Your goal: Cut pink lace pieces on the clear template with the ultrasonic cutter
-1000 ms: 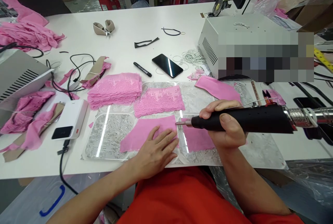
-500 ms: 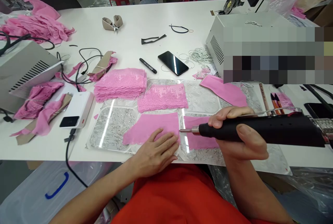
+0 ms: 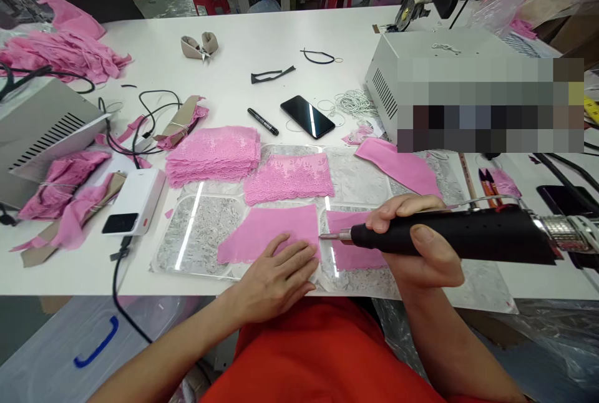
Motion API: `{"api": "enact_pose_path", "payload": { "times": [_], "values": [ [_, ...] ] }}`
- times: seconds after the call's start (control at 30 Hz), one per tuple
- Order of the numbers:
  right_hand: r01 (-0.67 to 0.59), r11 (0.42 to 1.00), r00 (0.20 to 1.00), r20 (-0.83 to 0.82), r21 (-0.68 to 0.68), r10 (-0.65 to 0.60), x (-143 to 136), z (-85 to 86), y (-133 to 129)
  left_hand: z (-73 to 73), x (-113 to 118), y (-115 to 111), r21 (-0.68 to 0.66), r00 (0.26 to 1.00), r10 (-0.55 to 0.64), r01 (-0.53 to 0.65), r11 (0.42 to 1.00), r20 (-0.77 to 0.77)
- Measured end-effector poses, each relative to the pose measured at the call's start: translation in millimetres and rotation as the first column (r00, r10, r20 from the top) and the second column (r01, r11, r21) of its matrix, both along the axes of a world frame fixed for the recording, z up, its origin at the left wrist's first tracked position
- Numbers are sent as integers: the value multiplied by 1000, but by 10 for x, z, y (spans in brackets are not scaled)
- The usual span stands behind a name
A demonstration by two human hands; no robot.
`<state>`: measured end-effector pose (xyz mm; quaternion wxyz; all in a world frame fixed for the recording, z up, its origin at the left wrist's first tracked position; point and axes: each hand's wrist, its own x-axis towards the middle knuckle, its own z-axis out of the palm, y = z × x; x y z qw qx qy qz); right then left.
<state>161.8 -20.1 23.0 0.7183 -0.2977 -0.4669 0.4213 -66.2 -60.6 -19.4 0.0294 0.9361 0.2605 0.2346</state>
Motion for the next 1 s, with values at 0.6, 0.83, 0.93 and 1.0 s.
{"api": "enact_pose_path", "payload": {
  "times": [0.6, 0.83, 0.93, 1.0],
  "values": [
    [187, 982, 979, -79, -6, -187, 211, 33, 206, -105, 573, 112, -8, 964, 265, -265, 964, 22],
    [135, 991, 988, -71, 19, -134, 168, -28, 237, -119, 594, 115, -7, 958, 288, -288, 958, -10],
    [125, 992, 990, -67, 22, -123, 169, -47, 242, -117, 604, 112, 12, 954, 300, -300, 954, 0],
    [121, 992, 991, -65, 26, -119, 168, -54, 246, -118, 608, 111, 12, 953, 302, -302, 953, 4]
  ]
}}
